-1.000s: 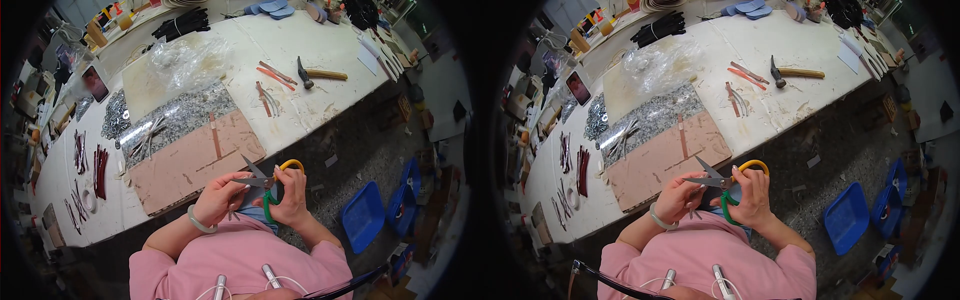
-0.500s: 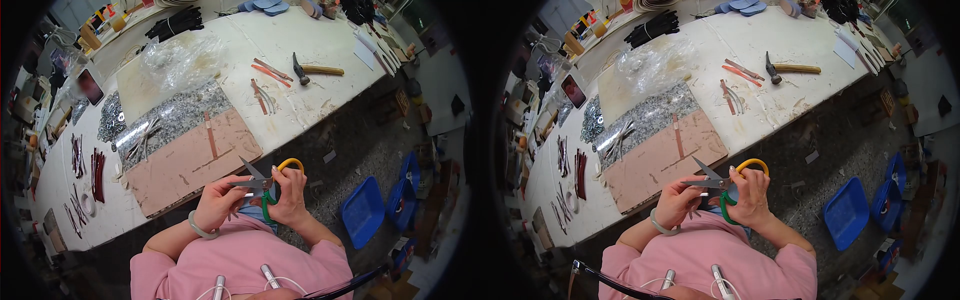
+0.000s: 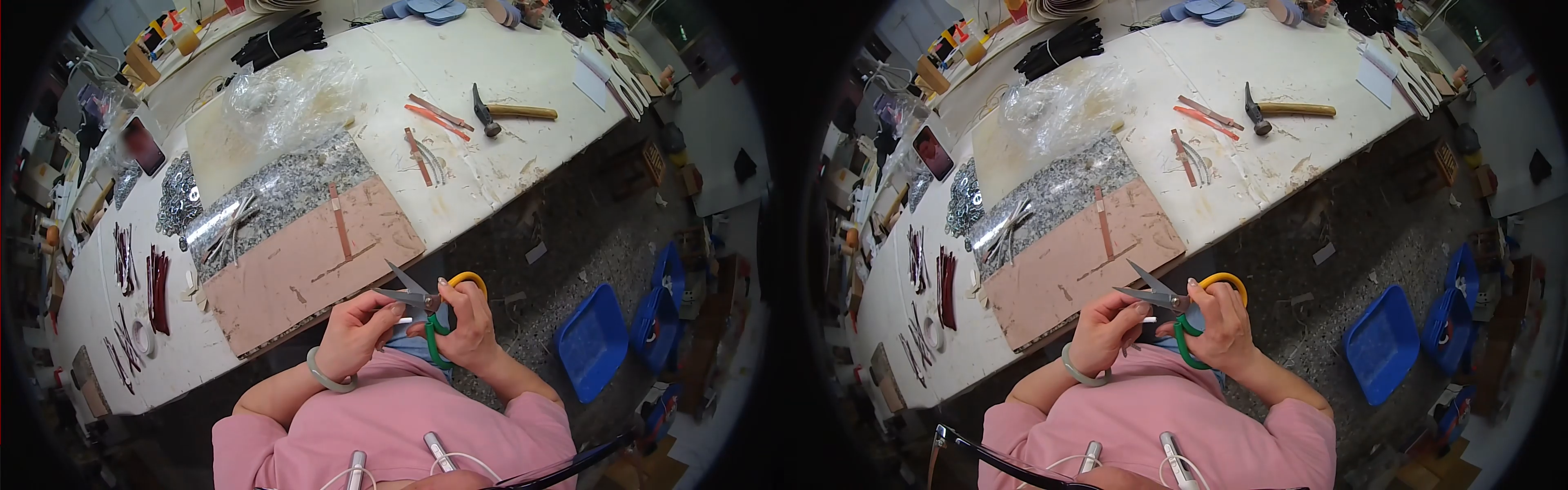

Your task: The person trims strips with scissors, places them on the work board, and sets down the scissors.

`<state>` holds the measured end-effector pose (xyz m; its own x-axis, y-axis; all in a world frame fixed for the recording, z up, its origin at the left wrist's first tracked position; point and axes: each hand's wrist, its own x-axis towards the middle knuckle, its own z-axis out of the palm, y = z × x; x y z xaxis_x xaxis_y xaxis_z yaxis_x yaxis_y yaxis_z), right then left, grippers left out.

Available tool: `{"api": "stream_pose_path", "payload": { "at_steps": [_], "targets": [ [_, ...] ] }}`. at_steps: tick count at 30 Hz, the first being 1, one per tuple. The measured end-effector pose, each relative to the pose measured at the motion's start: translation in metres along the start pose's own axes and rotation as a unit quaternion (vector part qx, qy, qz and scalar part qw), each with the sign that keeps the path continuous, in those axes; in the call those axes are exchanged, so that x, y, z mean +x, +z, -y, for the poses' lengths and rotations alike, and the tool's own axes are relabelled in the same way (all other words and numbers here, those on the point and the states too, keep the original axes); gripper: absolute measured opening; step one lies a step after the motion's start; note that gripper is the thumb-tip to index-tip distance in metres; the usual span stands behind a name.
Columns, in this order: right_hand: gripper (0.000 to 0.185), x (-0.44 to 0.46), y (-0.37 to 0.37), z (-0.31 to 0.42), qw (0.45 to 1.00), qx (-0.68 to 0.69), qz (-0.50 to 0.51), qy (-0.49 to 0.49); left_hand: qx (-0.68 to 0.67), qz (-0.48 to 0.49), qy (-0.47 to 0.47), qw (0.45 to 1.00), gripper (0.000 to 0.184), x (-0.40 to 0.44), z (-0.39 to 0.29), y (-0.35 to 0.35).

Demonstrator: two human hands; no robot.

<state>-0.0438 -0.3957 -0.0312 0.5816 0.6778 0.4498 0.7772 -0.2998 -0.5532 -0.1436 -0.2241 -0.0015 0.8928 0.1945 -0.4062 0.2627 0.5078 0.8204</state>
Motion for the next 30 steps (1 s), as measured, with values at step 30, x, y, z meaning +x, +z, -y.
{"api": "stream_pose_path", "payload": {
  "at_steps": [30],
  "targets": [
    [0.076,-0.039,-0.016,-0.005,0.997,0.006,0.037,0.074,0.169,0.065,0.028,0.983,0.011,0.012,0.020,0.002]
  ]
}}
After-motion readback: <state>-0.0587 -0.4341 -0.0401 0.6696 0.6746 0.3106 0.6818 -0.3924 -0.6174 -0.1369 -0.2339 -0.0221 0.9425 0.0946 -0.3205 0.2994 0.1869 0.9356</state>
